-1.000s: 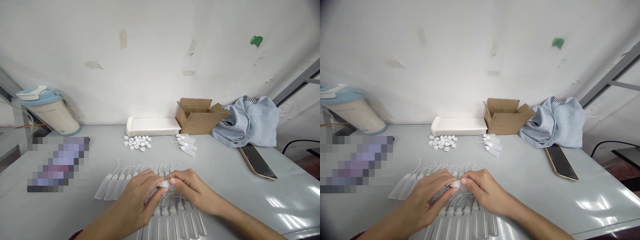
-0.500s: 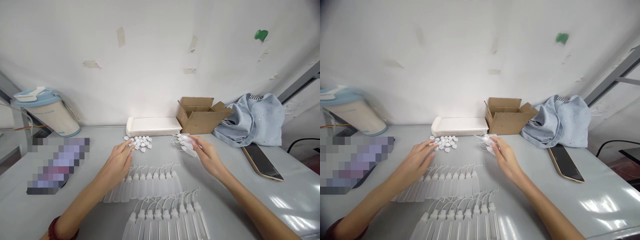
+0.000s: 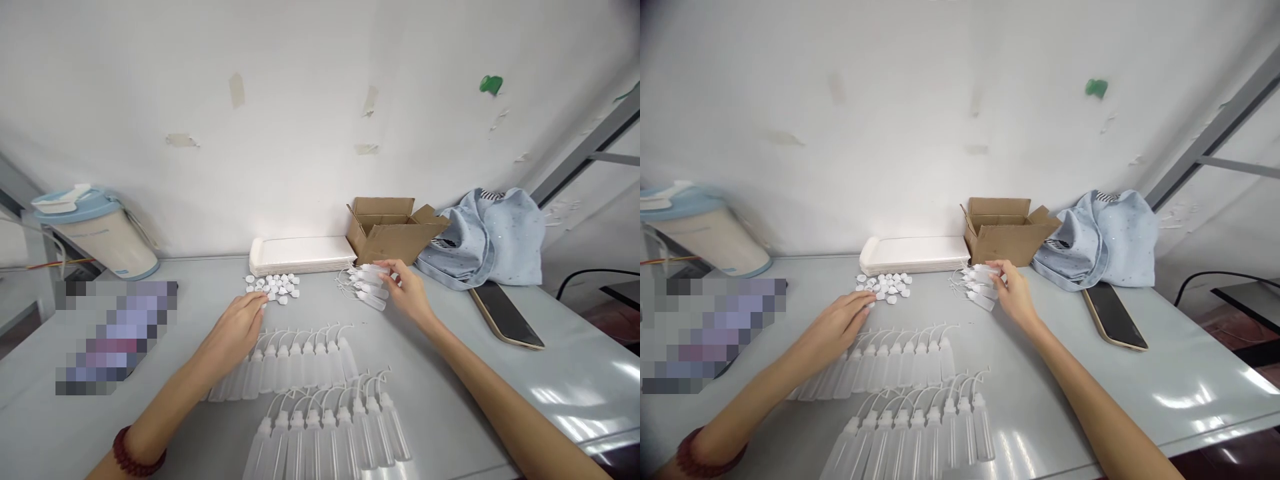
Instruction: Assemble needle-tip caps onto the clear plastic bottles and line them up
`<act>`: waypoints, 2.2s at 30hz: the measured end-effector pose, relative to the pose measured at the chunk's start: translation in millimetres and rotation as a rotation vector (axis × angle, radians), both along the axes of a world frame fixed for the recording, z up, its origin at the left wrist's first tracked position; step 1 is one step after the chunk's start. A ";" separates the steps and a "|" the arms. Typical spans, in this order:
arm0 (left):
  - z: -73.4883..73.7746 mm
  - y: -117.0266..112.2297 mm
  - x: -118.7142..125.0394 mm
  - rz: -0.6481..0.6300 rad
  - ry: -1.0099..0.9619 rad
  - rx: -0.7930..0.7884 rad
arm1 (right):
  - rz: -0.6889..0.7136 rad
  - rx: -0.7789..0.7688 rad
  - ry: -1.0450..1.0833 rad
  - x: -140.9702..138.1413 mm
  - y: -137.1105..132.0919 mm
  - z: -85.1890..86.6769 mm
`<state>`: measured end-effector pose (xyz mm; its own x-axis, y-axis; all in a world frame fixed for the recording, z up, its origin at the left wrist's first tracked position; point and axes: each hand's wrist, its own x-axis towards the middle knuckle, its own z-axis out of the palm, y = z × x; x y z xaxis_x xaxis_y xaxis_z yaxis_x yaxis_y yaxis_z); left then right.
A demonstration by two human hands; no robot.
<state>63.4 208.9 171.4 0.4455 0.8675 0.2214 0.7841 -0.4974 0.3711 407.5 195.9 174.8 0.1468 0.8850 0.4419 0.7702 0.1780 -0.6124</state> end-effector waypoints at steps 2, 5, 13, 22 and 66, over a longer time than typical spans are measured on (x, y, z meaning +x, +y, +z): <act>0.5 -0.5 0.9 -0.005 0.000 0.007 | 0.016 0.003 0.016 1.1 1.6 -2.7; 1.2 -1.6 2.0 -0.016 -0.002 0.014 | 0.039 0.013 0.035 2.4 4.2 -8.3; 2.3 -3.3 2.6 -0.023 -0.013 0.038 | -0.017 0.066 0.024 1.6 4.2 -6.3; -0.2 -0.9 -0.4 -0.020 -0.002 0.046 | 0.405 -0.400 -0.163 -30.1 -52.9 61.1; 42.7 -74.1 55.9 -0.135 -0.837 -0.845 | 0.830 -0.714 0.282 -79.5 -86.5 55.9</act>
<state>119.3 134.8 214.1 0.5336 0.8355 -0.1310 0.1030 0.0895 0.9906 328.0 109.4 230.7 -0.5898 0.7916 -0.1597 0.3949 0.1103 -0.9121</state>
